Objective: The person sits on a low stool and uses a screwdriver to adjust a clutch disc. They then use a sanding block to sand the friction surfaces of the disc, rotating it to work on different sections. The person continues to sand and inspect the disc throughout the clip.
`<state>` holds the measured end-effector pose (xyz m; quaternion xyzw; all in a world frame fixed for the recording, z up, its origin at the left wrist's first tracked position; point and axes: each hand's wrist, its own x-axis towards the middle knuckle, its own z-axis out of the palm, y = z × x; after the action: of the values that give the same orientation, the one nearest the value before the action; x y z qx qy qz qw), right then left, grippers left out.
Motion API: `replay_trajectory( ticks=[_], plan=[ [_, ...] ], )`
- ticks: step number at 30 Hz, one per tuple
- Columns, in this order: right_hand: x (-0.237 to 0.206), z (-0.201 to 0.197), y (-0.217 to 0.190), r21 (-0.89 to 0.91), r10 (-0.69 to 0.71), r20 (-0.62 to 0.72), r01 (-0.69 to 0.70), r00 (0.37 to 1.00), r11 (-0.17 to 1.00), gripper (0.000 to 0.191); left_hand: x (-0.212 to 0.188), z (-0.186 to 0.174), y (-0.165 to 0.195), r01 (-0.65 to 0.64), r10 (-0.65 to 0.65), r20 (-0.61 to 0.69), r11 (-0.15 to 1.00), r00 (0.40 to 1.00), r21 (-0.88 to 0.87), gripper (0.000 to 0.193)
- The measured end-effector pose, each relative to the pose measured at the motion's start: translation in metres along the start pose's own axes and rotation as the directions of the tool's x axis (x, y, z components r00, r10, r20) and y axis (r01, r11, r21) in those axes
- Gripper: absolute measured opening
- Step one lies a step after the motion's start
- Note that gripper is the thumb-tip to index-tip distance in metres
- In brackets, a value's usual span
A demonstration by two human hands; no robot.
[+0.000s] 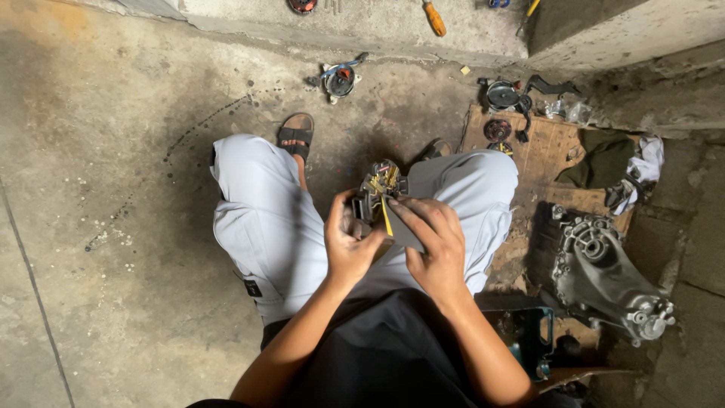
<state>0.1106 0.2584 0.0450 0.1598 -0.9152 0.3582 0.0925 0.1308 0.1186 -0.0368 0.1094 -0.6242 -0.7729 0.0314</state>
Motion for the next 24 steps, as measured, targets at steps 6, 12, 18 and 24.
replay_trajectory(
  ticks=[6,12,18,24],
  plan=[
    [-0.010,0.010,0.005,0.218,0.141,0.039,-0.146,0.989,0.965,0.045,-0.001,0.006,0.013,-0.093,0.092,-0.092,0.996,0.992,-0.007,0.046],
    [-0.011,0.014,0.019,0.519,0.481,0.200,-0.509,0.853,0.687,0.026,0.004,-0.002,0.018,-0.067,0.077,-0.078,0.990,0.994,0.122,0.036],
    [-0.009,0.013,0.013,0.286,0.153,0.089,-0.173,0.984,0.943,0.042,0.005,-0.003,0.011,0.022,-0.028,-0.048,0.994,0.998,-0.110,0.039],
    [-0.008,0.018,0.006,0.192,0.090,0.027,-0.094,0.996,0.977,0.051,0.003,-0.008,0.001,0.057,-0.060,-0.084,0.998,0.995,-0.041,0.044]
  ],
)
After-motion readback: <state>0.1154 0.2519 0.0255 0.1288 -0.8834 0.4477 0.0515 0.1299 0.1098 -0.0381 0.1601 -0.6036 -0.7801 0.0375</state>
